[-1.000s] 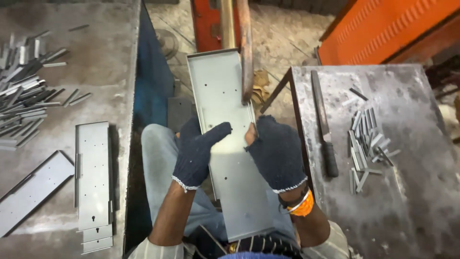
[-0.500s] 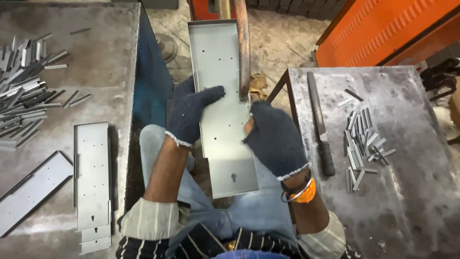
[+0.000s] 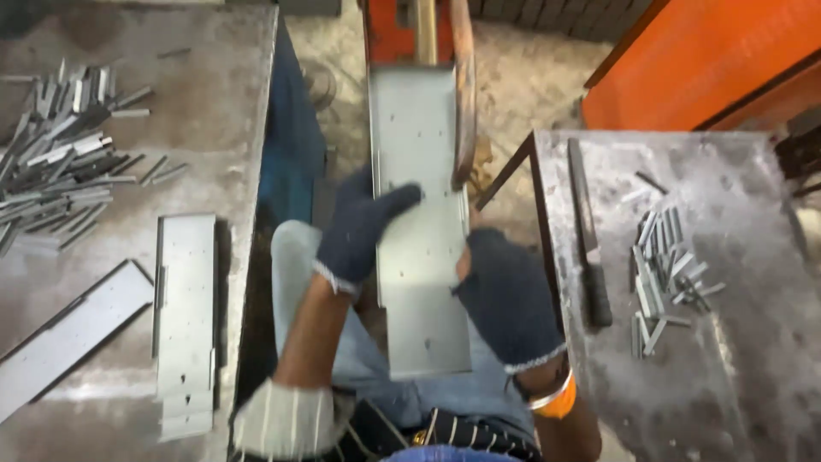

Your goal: Assembling metal enclosures by spot welding small brackets onto a metal tray component.

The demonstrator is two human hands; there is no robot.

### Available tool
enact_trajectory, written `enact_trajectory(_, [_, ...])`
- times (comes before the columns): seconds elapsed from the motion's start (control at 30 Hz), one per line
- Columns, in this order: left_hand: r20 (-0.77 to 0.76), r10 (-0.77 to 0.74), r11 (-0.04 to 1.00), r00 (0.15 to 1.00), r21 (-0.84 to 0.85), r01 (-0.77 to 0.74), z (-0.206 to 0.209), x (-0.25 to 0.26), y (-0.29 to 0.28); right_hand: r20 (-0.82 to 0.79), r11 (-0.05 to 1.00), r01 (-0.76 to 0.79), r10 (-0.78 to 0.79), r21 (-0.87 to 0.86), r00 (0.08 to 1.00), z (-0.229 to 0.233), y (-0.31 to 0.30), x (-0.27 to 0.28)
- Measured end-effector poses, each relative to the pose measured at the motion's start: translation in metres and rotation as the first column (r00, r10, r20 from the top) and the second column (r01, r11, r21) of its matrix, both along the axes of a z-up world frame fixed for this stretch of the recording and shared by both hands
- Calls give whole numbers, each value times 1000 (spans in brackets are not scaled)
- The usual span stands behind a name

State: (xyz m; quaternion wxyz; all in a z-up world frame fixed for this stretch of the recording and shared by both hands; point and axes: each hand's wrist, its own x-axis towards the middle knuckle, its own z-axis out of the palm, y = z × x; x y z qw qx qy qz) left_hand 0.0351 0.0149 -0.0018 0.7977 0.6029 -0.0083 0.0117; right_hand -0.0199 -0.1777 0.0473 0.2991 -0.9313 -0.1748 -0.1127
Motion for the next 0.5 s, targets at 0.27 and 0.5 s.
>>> enact_trajectory(0.27, [1, 87, 996, 996, 20, -87, -4, -30, 3, 95, 992, 69, -59, -102, 994, 14, 16, -11])
enact_trajectory(0.5, [-1, 565, 802, 825, 235, -549, -61, -114, 90, 126, 945, -258, 286, -198, 950, -77, 107, 6])
